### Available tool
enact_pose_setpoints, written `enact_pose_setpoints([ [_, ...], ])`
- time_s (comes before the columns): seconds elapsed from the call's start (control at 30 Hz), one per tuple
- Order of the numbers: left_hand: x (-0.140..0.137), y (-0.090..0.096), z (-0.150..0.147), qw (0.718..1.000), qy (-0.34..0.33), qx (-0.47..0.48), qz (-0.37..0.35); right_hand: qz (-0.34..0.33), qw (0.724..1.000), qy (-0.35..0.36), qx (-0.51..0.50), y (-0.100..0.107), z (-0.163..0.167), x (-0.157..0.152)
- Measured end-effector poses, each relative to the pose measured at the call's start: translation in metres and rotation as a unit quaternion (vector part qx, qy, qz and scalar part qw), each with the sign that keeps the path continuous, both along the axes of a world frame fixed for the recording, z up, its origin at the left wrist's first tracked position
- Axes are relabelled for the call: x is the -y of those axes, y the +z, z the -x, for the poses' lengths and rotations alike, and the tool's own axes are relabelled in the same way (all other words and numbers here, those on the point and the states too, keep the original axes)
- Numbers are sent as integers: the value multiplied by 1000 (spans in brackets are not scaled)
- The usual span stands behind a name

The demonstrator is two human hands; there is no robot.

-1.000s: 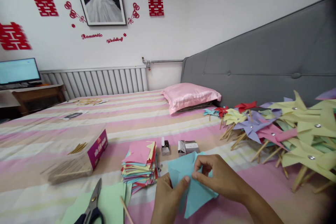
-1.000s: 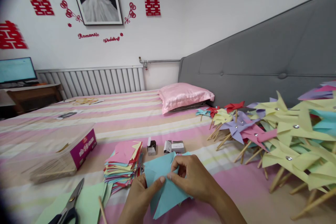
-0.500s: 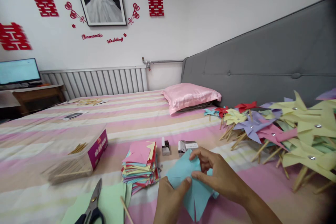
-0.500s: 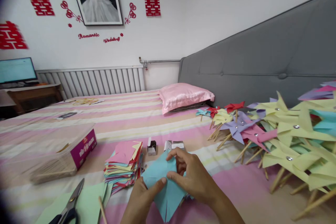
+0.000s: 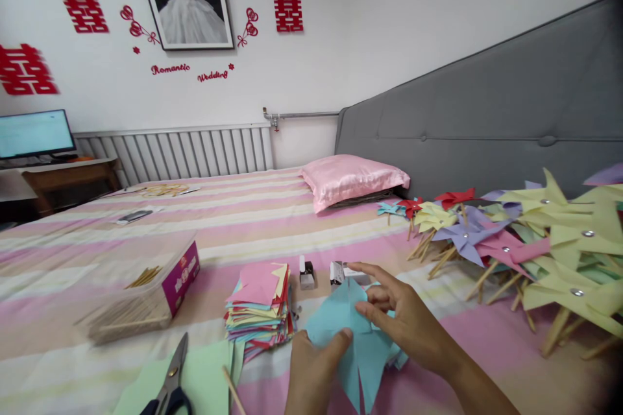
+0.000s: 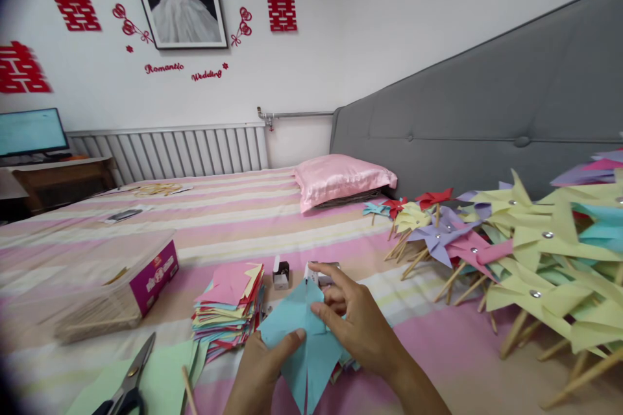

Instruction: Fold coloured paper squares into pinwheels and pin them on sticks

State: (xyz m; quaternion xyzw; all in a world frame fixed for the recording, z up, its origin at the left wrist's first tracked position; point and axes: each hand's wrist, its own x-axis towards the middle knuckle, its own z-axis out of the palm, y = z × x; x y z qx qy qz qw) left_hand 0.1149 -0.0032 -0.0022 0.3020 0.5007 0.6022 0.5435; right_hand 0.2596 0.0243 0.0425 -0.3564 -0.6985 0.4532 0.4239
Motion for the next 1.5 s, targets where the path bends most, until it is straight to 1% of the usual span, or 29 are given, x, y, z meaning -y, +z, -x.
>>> enact_pose_setpoints([
  [0.13,-1,-2,0,1000,-14,-3,-12,-6,1000,-3,8,-3,-1,-2],
  [0.23,-3,-3,3,1000,-1,2,-8,-7,1000,-9,0,0,0,-1],
  [0.33,-1,2,6,999,47,23,11,-26,997,-74,-14,4,0,-1],
  [0.4,2,9,8,996,85,35,21,-55,989,-133,-14,6,-2,-1],
  [0.47,6,18,9,992,109,51,24,-84,983,-164,-14,7,-6,-1],
  [0.53,10,25,10,991,115,70,19,-85,987,-139,-12,8,-9,0],
  [0.63,13,30,11,988,112,100,16,-38,999,-23,26,8,-9,3],
  [0.7,13,30,12,987,107,119,21,-4,998,37,48,6,-6,5],
  [0.77,12,30,12,985,108,133,25,28,996,69,50,3,-2,6],
  [0.83,12,32,10,983,112,141,27,54,994,86,45,1,0,7],
  [0.93,13,36,4,982,108,149,35,65,992,95,43,-1,2,8],
  [1.07,15,39,0,982,98,162,29,40,995,78,53,1,3,8],
  [1.27,18,42,-3,987,80,142,-10,18,998,59,27,3,4,5],
  [1.37,21,48,-7,986,89,137,-33,14,998,52,16,1,6,4],
  [1.5,22,50,-10,984,112,130,-43,29,998,44,-15,-3,9,3],
])
